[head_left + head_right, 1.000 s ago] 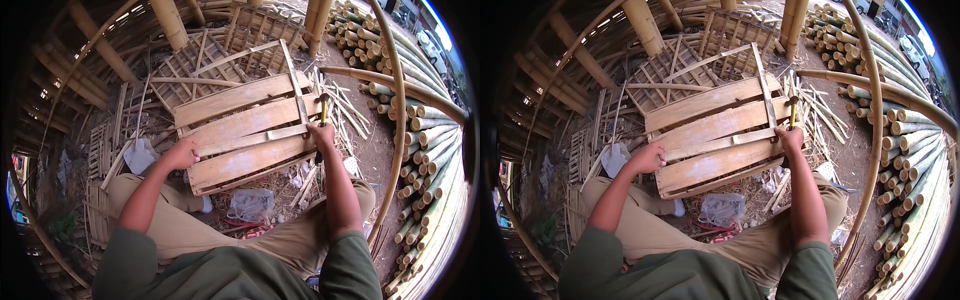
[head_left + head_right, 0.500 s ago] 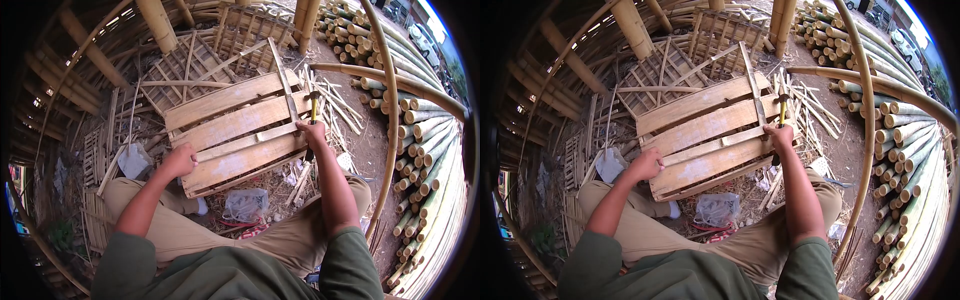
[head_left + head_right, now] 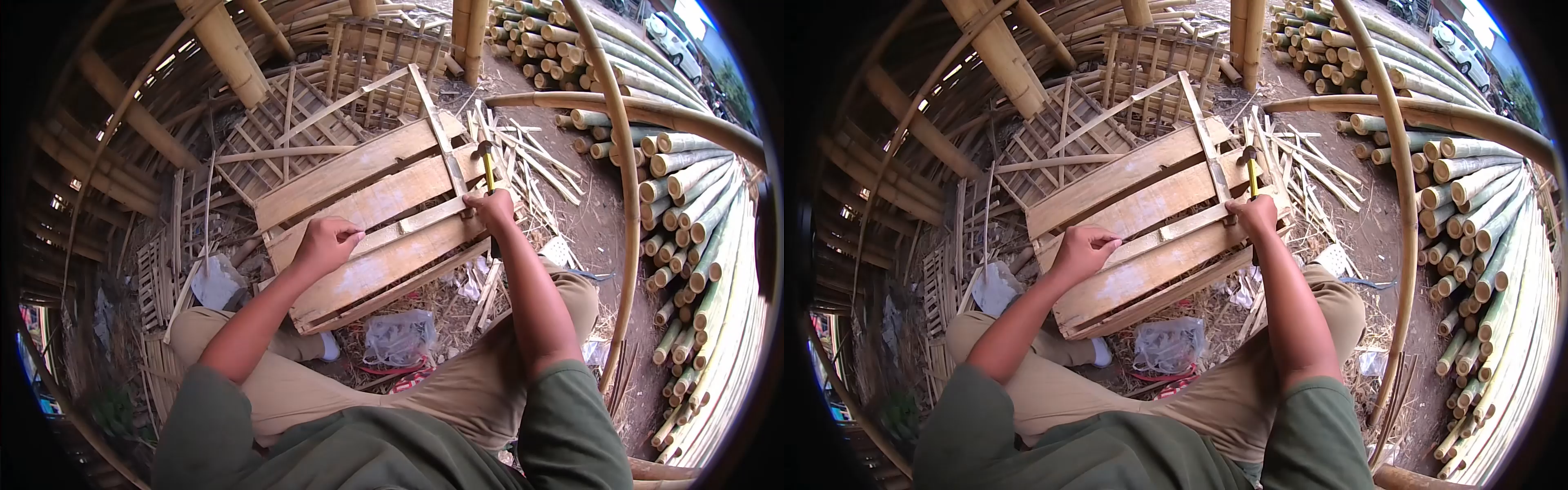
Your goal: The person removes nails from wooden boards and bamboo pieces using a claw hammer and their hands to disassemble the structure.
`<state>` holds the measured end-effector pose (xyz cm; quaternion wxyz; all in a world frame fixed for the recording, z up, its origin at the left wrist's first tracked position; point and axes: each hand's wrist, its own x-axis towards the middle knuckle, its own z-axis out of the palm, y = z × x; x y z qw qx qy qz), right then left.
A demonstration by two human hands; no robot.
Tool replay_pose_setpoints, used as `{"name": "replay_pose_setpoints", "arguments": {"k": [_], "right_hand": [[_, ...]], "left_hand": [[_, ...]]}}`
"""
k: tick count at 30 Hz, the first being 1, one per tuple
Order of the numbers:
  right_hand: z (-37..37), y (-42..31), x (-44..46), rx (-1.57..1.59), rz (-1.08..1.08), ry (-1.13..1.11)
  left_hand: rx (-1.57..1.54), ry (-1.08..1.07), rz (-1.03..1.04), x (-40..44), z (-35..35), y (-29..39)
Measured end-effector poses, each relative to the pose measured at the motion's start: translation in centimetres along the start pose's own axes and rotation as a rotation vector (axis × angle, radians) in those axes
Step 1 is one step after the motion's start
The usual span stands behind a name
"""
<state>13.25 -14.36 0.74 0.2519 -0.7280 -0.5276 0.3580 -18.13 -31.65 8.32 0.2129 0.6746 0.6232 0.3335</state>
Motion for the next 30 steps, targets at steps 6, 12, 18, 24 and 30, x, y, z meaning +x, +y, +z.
{"name": "replay_pose_setpoints", "arguments": {"k": [6,12,18,24,30], "right_hand": [[-0.4,-0.2,-0.5,0.047,0.044,-0.056],[0.2,0.6,-0.4,0.041,0.007,-0.02],[0.3,0.5,-0.5,0.049,-0.008,-0.03],[-0.1,-0.1,-0.8,0.077,0.058,-0.072],[0.3,0.3,-0.3,0.082,0.034,-0.061]], "left_hand": [[-0.242,-0.03,0.078,8.0,9.4,5.0],[-0.516,0.201,0.195,12.7,18.8,2.9],[-0.723,0.16,0.08,12.7,20.1,0.7],[-0.972,0.123,-0.11,12.2,18.6,2.8],[-0.883,0.068,-0.077,12.5,19.5,1.5]]}}
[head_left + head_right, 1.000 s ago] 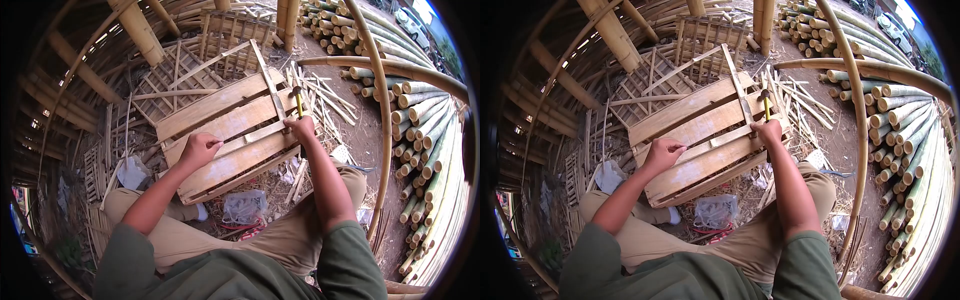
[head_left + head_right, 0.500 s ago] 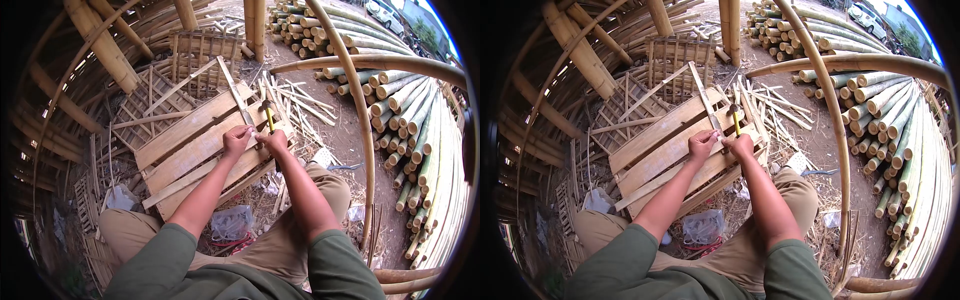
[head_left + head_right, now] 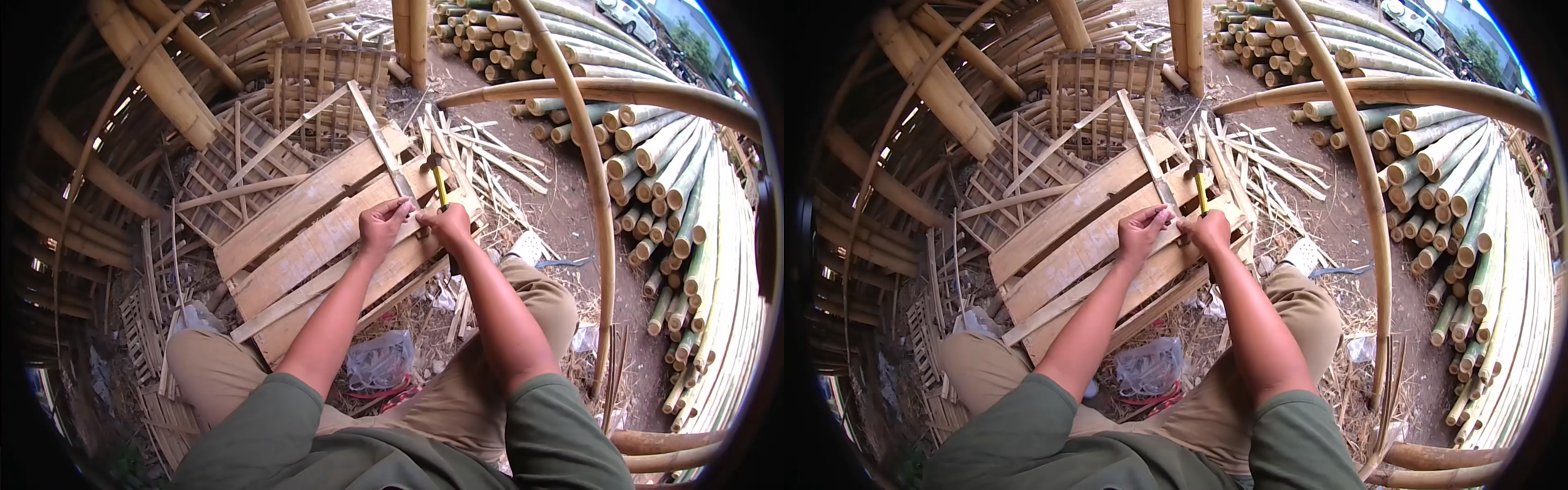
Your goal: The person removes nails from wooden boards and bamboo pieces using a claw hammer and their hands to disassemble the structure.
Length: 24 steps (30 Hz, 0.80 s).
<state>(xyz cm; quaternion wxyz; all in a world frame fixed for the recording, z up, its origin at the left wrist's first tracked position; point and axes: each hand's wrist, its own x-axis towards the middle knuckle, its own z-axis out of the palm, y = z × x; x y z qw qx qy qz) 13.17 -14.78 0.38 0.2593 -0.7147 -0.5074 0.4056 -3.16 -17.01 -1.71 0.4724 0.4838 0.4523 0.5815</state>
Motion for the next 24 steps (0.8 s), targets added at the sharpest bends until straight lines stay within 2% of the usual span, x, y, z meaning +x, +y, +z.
{"name": "replay_pose_setpoints", "arguments": {"k": [1,3,6,10,12,16,21,24], "right_hand": [[0.0,0.0,-0.1,-0.001,0.002,-0.001],[-0.3,-0.3,-0.4,0.041,-0.002,-0.009],[-0.4,-0.9,-0.5,0.073,0.045,0.009],[0.3,0.5,1.1,0.099,0.094,0.016],[-0.3,0.1,0.7,0.172,0.155,-0.079],[-0.3,1.2,2.0,0.278,0.165,-0.131],[-0.2,1.5,2.2,0.259,0.147,-0.099],[-0.3,1.3,1.9,0.288,0.148,-0.111]], "left_hand": [[-0.001,0.0,-0.003,0.1,0.0,-0.2],[0.182,0.003,0.241,0.5,-0.2,-0.8],[0.299,0.016,0.337,1.0,-0.6,-2.1],[0.394,-0.02,0.287,0.0,-0.1,0.4],[0.462,-0.022,0.164,-0.3,0.1,0.9],[0.421,-0.029,0.163,0.0,0.0,0.7],[0.477,-0.133,0.25,0.0,-0.1,0.7],[0.483,-0.132,0.223,-0.2,0.1,0.8]]}}
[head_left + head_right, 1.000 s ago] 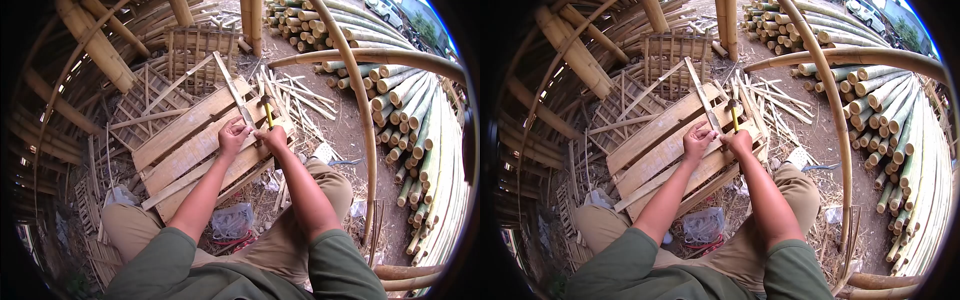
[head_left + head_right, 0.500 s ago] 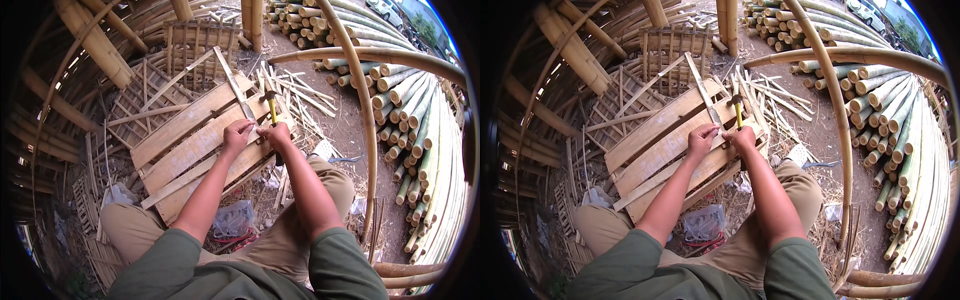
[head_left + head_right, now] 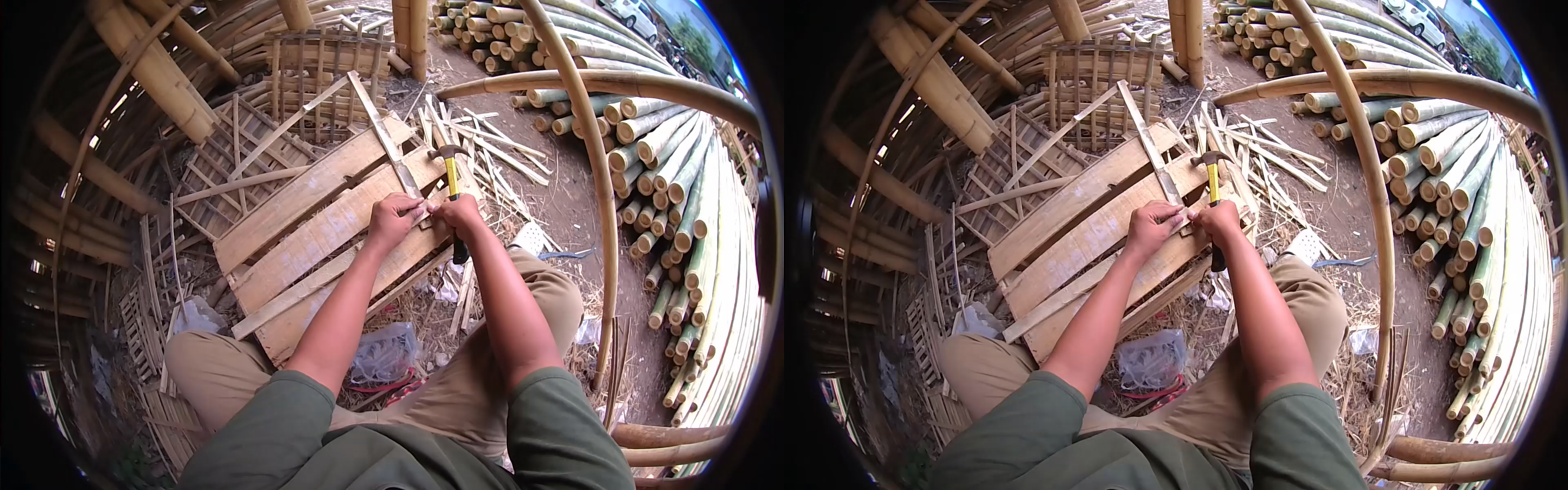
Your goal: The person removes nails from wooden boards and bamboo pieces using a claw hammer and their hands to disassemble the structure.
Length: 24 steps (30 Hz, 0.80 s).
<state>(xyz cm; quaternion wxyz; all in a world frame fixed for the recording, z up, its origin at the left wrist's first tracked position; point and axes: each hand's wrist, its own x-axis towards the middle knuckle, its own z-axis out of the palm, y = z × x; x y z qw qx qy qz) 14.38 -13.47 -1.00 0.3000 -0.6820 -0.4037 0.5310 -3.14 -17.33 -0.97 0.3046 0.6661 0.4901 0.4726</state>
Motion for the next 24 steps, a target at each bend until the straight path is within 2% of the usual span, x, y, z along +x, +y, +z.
{"name": "replay_pose_setpoints", "arguments": {"k": [11,13,15,17,20,22,23,24], "right_hand": [[0.3,-0.1,-0.2,0.032,-0.024,0.025],[0.0,-0.6,-0.7,0.02,0.025,-0.033],[-0.1,-0.9,-1.0,0.037,0.029,-0.041],[-0.2,-1.0,-1.2,0.059,0.034,-0.05],[-0.3,-1.1,-2.0,-0.011,-0.035,-0.034],[-0.6,-0.8,-2.2,-0.154,-0.18,-0.066],[-0.5,-0.6,-2.3,-0.155,-0.182,-0.065],[-0.3,-0.4,-2.7,-0.276,-0.262,-0.015]], "left_hand": [[0.07,-0.01,0.056,0.2,0.0,0.0],[0.088,-0.033,0.055,0.3,-0.2,0.4],[0.029,-0.081,-0.049,0.4,-0.3,0.9],[0.028,-0.093,-0.065,0.5,-0.4,1.5],[0.03,-0.094,-0.074,0.5,-0.2,1.0],[0.034,-0.082,-0.063,0.5,-0.1,0.5],[0.044,-0.067,-0.065,0.4,0.0,0.3],[0.052,-0.052,-0.066,0.4,0.1,0.4]]}}
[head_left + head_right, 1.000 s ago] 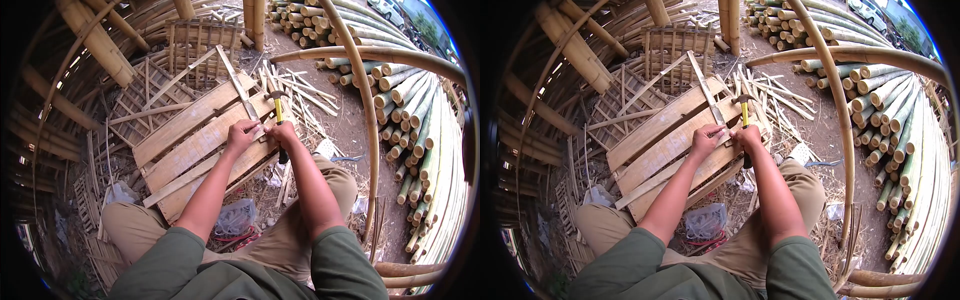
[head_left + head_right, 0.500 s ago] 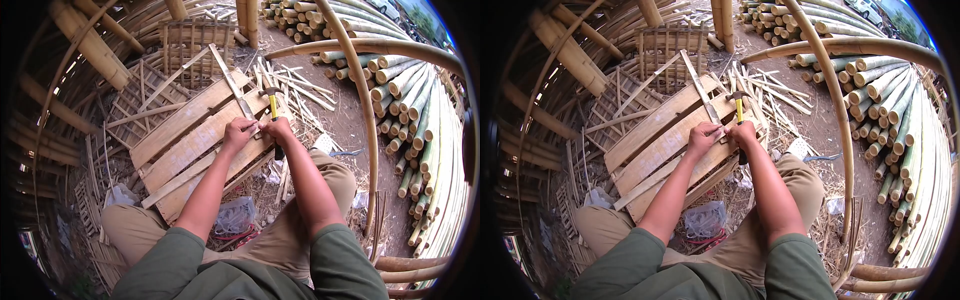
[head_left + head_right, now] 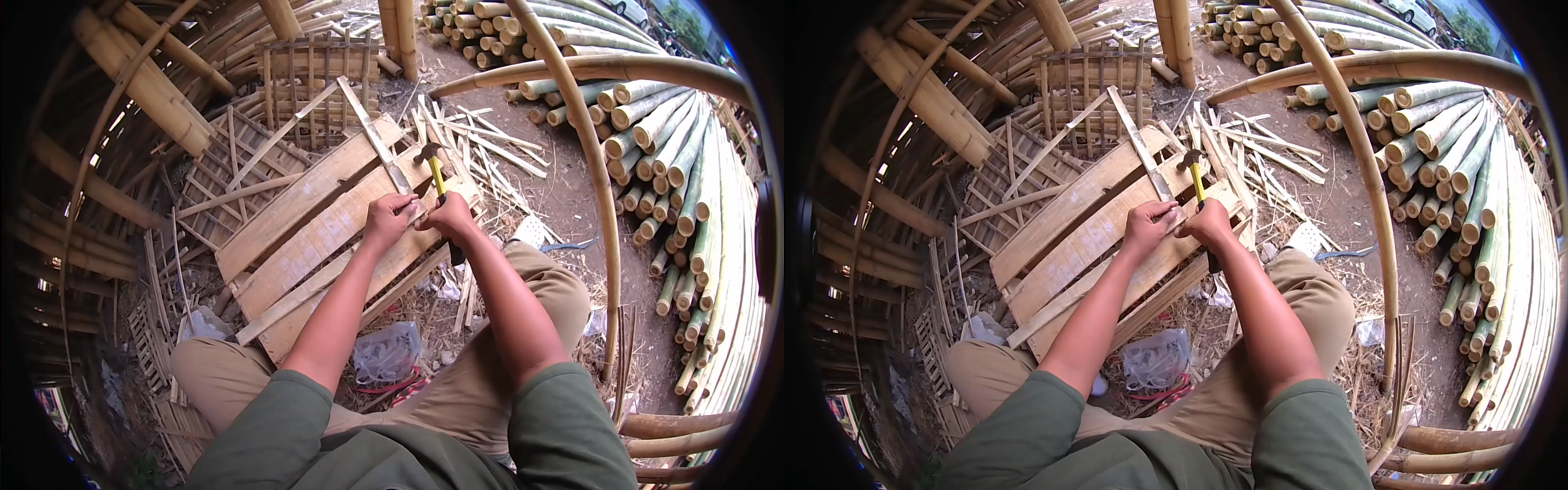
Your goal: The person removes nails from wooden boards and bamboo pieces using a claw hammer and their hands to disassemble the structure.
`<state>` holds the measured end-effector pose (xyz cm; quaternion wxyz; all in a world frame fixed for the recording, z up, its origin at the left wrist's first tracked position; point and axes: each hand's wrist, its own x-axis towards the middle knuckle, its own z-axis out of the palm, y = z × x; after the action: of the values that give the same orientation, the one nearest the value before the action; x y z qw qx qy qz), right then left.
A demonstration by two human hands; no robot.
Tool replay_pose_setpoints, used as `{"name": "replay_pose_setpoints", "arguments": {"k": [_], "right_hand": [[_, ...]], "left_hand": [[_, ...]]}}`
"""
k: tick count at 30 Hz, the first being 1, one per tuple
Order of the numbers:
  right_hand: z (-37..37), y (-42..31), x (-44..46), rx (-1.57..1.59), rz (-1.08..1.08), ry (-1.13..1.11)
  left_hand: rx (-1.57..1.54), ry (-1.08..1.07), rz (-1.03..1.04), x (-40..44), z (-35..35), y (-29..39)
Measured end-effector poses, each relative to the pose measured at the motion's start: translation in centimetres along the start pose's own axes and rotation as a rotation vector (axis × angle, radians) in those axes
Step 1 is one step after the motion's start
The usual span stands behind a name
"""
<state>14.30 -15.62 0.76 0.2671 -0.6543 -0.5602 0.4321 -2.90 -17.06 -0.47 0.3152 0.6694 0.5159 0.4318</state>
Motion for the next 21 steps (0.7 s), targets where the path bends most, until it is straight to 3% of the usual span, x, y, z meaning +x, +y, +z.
{"name": "replay_pose_setpoints", "arguments": {"k": [3,21], "right_hand": [[1.1,0.1,-1.3,-0.309,-0.131,0.149],[0.8,-0.8,-1.6,-0.266,-0.118,0.118]], "left_hand": [[0.002,0.012,-0.001,0.0,0.0,0.1],[0.011,0.029,0.095,-0.2,0.1,0.0]]}}
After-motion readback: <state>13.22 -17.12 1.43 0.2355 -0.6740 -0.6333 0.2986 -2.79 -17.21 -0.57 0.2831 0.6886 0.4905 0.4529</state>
